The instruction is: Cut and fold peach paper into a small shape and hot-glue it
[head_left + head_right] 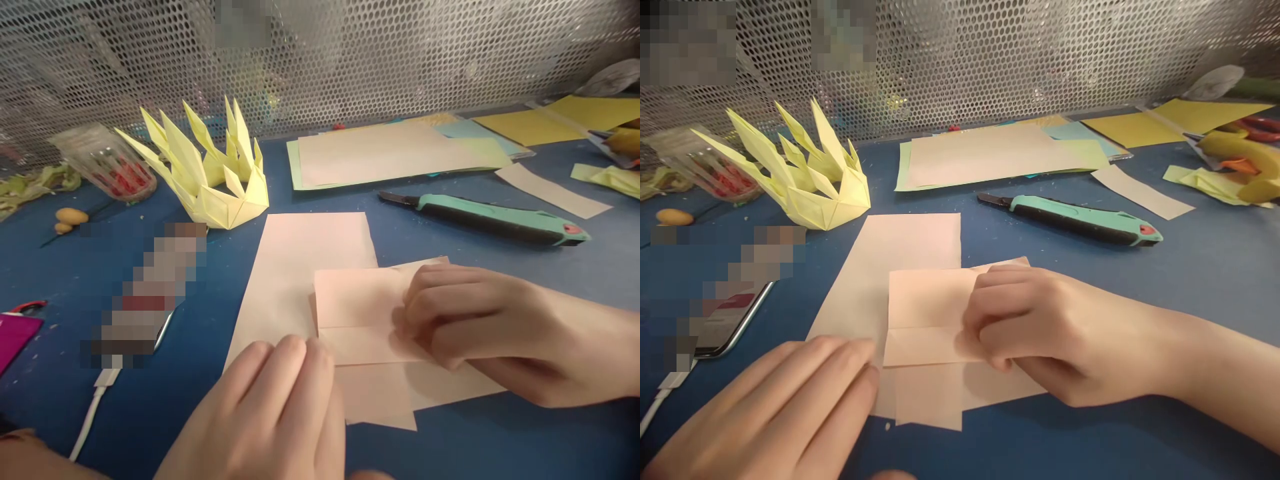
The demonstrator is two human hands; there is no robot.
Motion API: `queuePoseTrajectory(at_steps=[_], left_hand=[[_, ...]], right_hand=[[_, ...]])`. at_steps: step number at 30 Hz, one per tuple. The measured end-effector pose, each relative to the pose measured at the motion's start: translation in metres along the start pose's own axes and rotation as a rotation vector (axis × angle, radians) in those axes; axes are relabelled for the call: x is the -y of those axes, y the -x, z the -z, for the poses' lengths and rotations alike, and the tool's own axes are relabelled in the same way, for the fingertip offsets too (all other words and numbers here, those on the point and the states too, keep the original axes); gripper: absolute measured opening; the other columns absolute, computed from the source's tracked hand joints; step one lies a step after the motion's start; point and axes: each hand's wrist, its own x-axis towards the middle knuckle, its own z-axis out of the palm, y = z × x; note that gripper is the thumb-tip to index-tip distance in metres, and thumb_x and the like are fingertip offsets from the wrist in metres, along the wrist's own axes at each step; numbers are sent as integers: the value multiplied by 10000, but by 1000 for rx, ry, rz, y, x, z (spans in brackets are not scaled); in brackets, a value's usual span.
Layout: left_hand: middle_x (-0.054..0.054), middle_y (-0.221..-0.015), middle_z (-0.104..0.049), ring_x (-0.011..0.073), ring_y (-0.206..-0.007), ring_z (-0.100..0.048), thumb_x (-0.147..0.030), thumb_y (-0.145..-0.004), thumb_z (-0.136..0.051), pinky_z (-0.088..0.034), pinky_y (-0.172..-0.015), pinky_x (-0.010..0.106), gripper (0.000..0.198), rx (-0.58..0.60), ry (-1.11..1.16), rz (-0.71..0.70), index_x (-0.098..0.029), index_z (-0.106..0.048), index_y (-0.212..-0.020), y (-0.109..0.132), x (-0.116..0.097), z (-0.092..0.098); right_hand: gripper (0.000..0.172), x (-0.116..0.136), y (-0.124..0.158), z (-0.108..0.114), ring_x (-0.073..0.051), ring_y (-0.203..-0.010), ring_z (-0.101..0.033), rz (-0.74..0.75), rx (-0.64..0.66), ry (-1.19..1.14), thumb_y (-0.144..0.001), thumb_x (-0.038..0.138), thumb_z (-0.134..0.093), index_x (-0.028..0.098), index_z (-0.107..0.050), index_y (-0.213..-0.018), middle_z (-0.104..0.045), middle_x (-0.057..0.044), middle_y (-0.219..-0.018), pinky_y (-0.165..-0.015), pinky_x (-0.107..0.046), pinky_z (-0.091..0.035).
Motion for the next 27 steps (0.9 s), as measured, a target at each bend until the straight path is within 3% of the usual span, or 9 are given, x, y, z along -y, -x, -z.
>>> queuePoseTrajectory(at_steps=[4,7,9,11,14,17,22,27], left_hand=[[86,-1188,-736,202,-908,-669,-319,-1123,-331,-542,-752,326,434,65,73,-34,-129,-708,-1016,-3,-1,-2],[65,-1269,-733,195,-941,-676,-308,-1134,-283,-526,-789,327,458,81,90,-80,-143,-709,-1097,-1,-2,-3],[52,-1279,-738,204,-992,-672,-311,-1135,-279,-513,-834,342,451,93,83,-98,-139,-689,-1207,0,-2,-3],[36,-1319,-725,216,-1096,-649,-345,-1139,-265,-488,-912,360,462,117,76,-95,-141,-629,-1337,2,-2,-4],[49,-1431,-660,240,-1273,-577,-433,-1139,-224,-433,-1027,380,541,172,77,-81,-124,-533,-1457,3,2,-7],[92,-1426,-657,270,-1312,-568,-545,-1113,-206,-432,-1049,402,638,139,88,-53,-132,-455,-1530,6,6,-15],[148,-1523,-559,311,-1429,-487,-734,-1026,-219,-426,-1125,468,805,181,112,5,-181,-359,-1593,10,13,-22],[128,-1608,-464,271,-1522,-370,-747,-1010,-282,-312,-1247,451,789,240,208,25,-151,-503,-1478,4,17,-17]], right_hand=[[285,4,-3,-2,-147,-842,-626,-48,7,16,-882,-18,-460,232,-598,-883,-680,-21,-940,-803,-308,-512],[293,6,-1,-3,-192,-1090,-636,-59,-32,104,-905,35,-483,234,-649,-1041,-670,-74,-1096,-879,-330,-543],[314,5,1,-6,-240,-1297,-549,-107,-99,163,-925,90,-511,238,-639,-1171,-613,-121,-1262,-915,-351,-561],[376,3,4,-11,-281,-1373,-498,-205,-151,189,-955,167,-538,249,-583,-1320,-534,-148,-1399,-903,-367,-584],[485,0,6,-15,-294,-1208,-617,-334,-185,205,-974,325,-594,285,-503,-1449,-533,-141,-1413,-888,-420,-591],[410,1,6,-13,-267,-1080,-654,-304,-220,148,-990,380,-577,310,-553,-1394,-635,-90,-1262,-897,-422,-565],[395,8,6,-4,-221,-912,-669,-232,-260,11,-1009,174,-399,324,-552,-1341,-705,-31,-1013,-788,-380,-528],[404,4,3,-5,-209,-837,-650,-189,-301,176,-933,49,-453,293,-560,-1237,-666,-18,-904,-770,-371,-515]])
